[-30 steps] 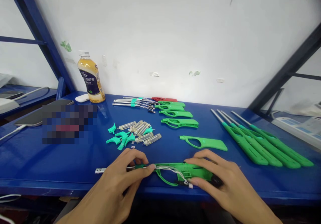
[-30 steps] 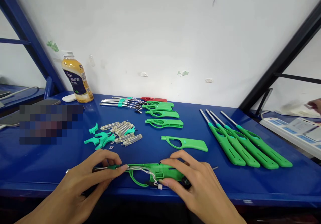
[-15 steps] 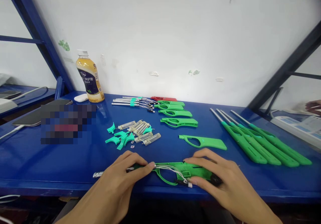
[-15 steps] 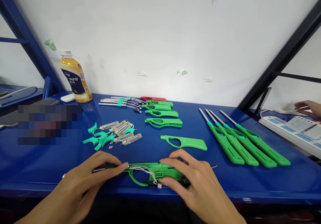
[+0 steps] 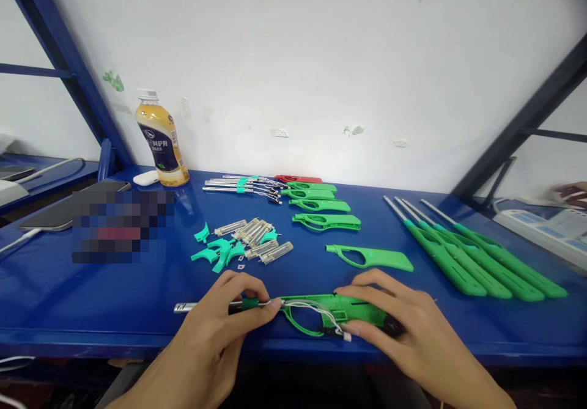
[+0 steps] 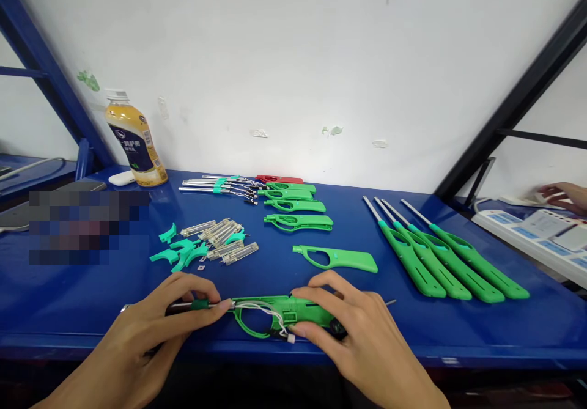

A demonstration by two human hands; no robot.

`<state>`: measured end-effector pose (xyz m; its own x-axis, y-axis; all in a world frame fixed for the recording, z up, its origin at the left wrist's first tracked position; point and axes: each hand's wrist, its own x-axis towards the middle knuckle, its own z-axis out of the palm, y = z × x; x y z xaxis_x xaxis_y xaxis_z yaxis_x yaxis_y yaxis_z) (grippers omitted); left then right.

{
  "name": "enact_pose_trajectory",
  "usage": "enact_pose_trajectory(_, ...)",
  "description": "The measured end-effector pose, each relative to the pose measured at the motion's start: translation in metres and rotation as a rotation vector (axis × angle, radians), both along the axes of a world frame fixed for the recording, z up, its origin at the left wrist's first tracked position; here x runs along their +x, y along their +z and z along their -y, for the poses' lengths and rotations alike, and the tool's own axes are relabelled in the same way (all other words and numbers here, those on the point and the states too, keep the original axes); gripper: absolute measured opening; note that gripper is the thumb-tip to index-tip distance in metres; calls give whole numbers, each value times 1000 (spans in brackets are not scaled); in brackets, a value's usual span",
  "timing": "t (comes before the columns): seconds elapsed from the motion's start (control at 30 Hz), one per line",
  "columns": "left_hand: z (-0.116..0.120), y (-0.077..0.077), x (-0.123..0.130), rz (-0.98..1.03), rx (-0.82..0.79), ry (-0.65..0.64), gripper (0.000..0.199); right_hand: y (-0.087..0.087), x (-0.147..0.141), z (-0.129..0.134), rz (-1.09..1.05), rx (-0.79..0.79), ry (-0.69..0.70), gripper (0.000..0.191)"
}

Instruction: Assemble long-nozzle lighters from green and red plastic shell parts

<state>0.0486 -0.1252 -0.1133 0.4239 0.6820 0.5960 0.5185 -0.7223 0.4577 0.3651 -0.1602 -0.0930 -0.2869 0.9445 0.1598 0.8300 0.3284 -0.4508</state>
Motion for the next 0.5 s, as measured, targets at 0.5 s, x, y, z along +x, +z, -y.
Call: enact_pose_trajectory(0.5,2,21,-3,-136,-22,-15,47,-1,0,0,4,21,7,24)
